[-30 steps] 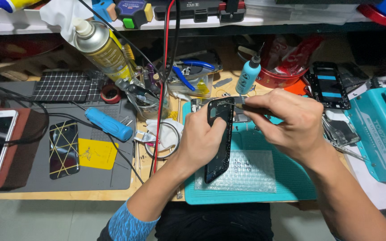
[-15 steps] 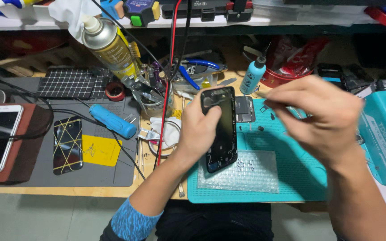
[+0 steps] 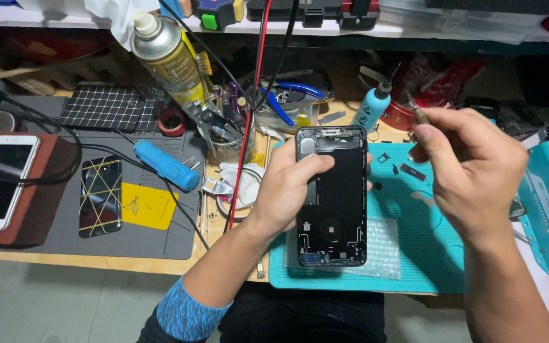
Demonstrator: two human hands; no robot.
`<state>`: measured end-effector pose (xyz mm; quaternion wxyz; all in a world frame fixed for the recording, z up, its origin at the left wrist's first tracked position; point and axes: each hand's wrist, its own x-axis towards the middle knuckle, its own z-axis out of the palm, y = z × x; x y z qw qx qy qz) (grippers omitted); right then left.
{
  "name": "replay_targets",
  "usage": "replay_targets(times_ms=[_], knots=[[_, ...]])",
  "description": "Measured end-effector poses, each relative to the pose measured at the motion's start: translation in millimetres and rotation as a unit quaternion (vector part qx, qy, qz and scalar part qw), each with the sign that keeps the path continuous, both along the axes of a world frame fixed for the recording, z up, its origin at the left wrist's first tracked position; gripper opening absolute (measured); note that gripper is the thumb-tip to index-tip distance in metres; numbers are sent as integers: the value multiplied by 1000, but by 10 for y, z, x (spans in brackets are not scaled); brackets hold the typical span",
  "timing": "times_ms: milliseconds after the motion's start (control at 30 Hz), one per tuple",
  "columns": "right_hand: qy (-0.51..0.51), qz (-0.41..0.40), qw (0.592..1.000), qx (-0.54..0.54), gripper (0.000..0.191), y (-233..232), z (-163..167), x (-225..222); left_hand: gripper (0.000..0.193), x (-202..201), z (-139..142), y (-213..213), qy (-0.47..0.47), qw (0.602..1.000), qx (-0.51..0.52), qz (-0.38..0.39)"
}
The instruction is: The person uses a screwdriver to remove screws from the back of a smartphone. They then use tweezers to lift and remove the back cover and internal components, placing them on the workbench.
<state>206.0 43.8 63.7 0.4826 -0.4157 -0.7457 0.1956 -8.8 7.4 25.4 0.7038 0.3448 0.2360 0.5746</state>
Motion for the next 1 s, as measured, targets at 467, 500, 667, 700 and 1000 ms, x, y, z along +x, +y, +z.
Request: replay_targets(times_ms=[467,500,667,700,1000], knots=[[220,137,918,-301,15,111,-297,2,29,90,-109,-1,54,998,36,28],[224,134,916,-304,15,113,-303,2,27,104,-131,8,75,995,48,46],[239,138,906,-322,11,114,-329,-7,24,140,-208,26,119,988,51,87],[245,143,901,-327,10,112,-335,-12,23,139,-213,28,124,987,46,90],[245,133,902,-330,11,105,-392,-47,20,95,-185,12,127,986,37,104]])
